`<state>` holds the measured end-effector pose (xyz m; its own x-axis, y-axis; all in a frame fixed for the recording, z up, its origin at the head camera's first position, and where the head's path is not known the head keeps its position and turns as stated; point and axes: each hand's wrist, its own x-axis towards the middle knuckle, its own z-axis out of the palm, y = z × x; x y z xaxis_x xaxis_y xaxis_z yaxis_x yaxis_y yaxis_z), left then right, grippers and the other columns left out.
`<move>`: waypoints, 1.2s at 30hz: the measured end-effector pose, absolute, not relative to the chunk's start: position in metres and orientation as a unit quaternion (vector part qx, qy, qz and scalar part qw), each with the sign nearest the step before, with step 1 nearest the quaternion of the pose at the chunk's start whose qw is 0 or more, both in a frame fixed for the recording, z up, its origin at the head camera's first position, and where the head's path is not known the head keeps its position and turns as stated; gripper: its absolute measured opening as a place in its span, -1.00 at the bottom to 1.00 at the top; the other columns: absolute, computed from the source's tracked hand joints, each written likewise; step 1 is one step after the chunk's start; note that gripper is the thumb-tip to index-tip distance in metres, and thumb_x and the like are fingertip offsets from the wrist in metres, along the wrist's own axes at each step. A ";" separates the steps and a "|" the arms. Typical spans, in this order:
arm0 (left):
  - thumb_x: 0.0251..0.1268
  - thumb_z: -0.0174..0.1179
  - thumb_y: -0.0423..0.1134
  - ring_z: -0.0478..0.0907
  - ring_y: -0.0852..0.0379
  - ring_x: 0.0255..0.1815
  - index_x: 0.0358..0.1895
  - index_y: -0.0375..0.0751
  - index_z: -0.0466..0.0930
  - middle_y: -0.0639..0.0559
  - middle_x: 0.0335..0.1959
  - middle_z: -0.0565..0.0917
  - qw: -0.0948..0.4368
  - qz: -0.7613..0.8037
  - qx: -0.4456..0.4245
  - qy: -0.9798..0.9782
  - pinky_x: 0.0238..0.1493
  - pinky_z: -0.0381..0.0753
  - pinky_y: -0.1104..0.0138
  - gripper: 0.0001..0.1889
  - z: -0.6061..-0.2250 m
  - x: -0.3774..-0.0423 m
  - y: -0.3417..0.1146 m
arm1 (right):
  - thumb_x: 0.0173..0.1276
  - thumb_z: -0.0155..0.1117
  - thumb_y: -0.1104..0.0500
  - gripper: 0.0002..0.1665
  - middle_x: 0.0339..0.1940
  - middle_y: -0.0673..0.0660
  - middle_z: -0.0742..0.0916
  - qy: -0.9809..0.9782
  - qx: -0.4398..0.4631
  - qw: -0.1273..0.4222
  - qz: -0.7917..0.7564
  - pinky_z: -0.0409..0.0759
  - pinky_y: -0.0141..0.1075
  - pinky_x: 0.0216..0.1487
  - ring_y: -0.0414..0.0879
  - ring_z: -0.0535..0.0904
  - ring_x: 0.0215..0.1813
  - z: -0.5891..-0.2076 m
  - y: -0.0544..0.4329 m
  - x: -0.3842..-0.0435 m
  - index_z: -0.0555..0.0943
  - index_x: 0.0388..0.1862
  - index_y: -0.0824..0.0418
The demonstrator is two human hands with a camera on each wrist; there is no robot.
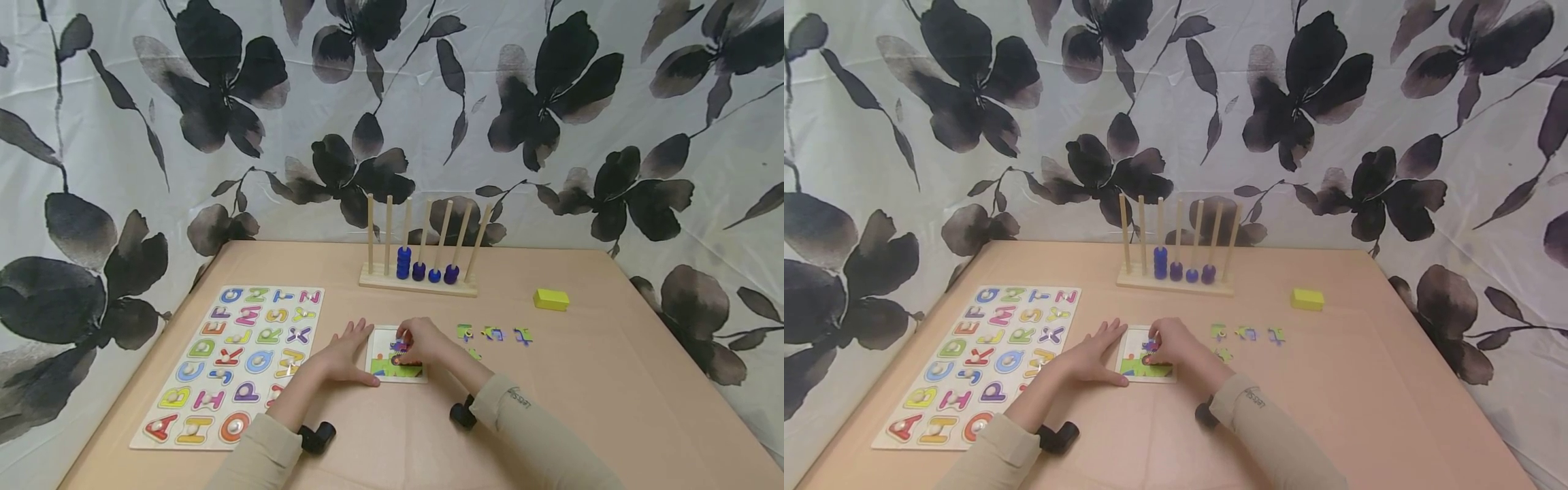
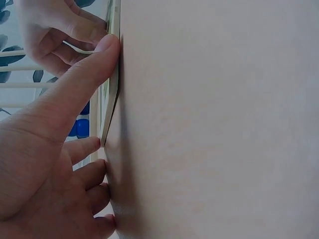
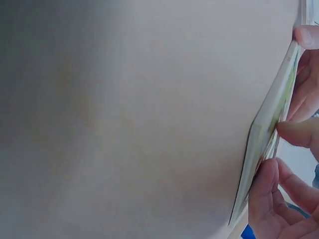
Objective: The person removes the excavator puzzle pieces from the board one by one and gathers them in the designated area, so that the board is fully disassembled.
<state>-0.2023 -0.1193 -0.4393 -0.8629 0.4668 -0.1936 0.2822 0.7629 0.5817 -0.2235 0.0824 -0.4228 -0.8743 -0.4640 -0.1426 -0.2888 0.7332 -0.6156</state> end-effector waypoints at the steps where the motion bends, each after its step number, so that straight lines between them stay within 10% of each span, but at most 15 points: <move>1: -0.22 0.44 0.08 -0.23 -0.23 0.43 0.40 -0.29 0.02 -0.26 0.43 -0.05 0.166 0.278 0.201 0.925 0.32 -0.19 -0.14 0.11 -0.439 -0.202 -0.119 | -0.13 0.53 0.25 -0.57 -0.47 0.07 0.56 0.919 -0.204 0.144 -0.305 0.44 -0.41 -0.42 -0.15 0.42 -0.41 -0.423 0.083 -0.224 0.56 -0.26 0.32; 36: -0.24 0.46 0.05 -0.22 -0.26 0.42 0.40 -0.35 -0.01 -0.30 0.43 -0.06 0.161 0.277 0.204 0.925 0.31 -0.19 -0.16 0.13 -0.437 -0.201 -0.117 | -0.09 0.46 0.35 -0.54 -0.38 0.08 0.58 0.891 -0.227 0.103 -0.379 0.56 -0.40 -0.36 -0.12 0.50 -0.37 -0.400 0.143 -0.212 0.59 -0.12 0.32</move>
<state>-0.2014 -0.1174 -0.4370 -0.8654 0.4661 -0.1840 0.2880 0.7632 0.5784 -0.2120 0.1432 -0.3999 -0.8763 -0.4817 -0.0114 -0.3261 0.6103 -0.7219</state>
